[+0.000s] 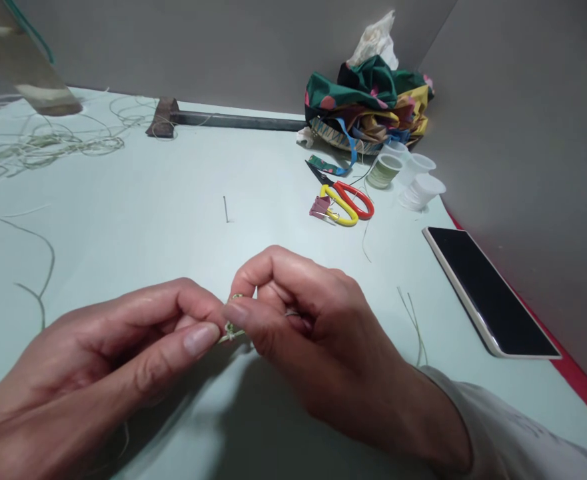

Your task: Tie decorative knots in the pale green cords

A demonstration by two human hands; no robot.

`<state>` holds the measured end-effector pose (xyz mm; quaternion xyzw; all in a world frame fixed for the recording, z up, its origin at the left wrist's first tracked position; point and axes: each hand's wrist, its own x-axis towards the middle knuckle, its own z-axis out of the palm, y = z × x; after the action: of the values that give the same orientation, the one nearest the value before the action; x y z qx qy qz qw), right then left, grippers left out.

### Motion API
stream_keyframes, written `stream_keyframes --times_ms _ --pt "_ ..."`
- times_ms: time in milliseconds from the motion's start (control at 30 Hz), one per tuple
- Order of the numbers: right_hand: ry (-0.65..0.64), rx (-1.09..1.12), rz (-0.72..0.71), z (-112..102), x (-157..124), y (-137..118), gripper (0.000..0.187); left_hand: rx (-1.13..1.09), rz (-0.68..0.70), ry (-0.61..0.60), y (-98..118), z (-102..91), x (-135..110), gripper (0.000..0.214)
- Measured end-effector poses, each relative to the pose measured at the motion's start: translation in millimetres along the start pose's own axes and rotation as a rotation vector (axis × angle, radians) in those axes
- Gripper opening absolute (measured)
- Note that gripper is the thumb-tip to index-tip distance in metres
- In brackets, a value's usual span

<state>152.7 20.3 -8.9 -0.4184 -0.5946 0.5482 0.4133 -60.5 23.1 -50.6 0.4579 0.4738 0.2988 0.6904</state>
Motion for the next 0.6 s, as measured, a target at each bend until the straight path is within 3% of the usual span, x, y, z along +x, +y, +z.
stream_keyframes --times_ms 133,233,467,600 --pt "0.107 -0.009 -0.014 4 -2 3 0.027 -0.211 -0.13 -0.052 -5 30.5 7 0.031" --pt "0.185 -0.032 -0.035 8 -4 4 0.025 -0.256 -0.151 -0.047 -6 41.1 12 0.033" --pt "0.141 -0.044 0.016 7 -2 0 0.026 -0.251 -0.154 -0.01 -1 30.1 17 0.033" --pt "0.042 -0.007 0.036 3 -2 -5 0.014 -0.241 -0.163 0.018 4 24.6 16 0.032"
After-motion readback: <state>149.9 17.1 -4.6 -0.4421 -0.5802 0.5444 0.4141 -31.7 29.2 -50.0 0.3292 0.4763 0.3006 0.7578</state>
